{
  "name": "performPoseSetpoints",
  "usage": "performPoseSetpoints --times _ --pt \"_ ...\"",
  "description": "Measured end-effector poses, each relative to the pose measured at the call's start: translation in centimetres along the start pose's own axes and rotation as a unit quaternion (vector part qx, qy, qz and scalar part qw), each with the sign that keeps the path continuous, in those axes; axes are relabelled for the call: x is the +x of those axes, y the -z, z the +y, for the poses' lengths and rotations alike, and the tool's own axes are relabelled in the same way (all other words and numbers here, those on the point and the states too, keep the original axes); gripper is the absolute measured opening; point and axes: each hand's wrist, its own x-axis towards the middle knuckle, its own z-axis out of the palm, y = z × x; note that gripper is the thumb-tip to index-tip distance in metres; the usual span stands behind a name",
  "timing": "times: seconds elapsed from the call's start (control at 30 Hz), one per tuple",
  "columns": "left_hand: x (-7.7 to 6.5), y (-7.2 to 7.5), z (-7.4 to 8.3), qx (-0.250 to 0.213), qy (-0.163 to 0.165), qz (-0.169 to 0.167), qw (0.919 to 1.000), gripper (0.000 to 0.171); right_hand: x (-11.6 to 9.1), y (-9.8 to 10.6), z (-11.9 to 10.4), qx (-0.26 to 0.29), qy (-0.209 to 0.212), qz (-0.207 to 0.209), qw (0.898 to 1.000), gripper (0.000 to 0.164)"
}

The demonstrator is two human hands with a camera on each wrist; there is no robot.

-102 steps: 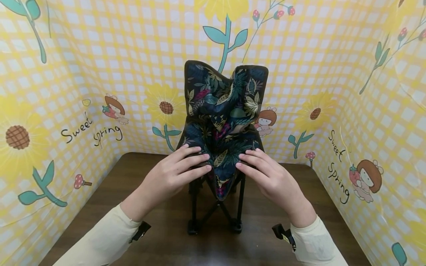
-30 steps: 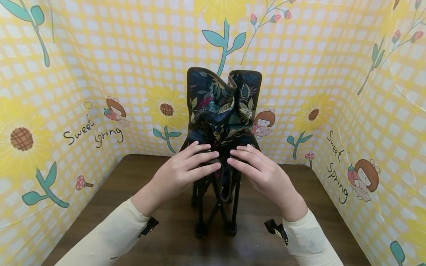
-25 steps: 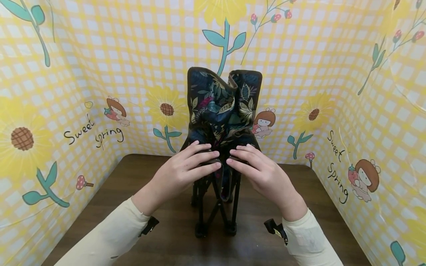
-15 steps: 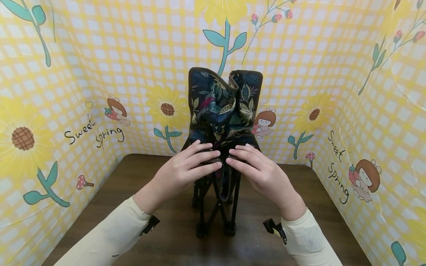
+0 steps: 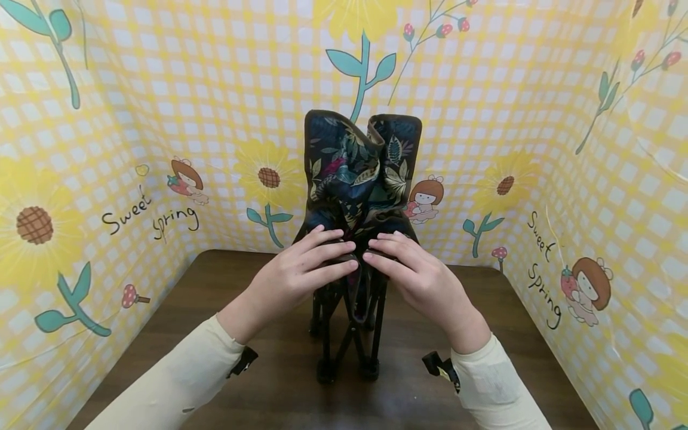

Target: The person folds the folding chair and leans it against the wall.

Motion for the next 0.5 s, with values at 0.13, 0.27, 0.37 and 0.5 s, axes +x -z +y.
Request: performPoseSetpoints --times 0.13,0.27,0.37,0.5 --pt "0.05 -0.03 -0.09 -0.004 0.001 0.0 1.0 0.035 0.04 -0.07 0.06 0.002 -0.003 0.001 1.0 0.032" --pt "0.08 -0.09 -0.23 -0.004 0.001 0.001 1.0 0.035 0.09 -0.12 0.09 0.001 -0.004 0.001 1.0 0.032" --pt "0.07 -0.15 -0.31 -0.005 0.001 0.002 1.0 0.035 0.12 -0.2 0.12 0.0 -0.004 0.001 1.0 0.032" --pt "0.08 -0.16 -0.34 -0.011 0.003 0.002 0.9999 0.035 0.11 -0.34 0.21 0.005 -0.005 0.005 1.0 0.031"
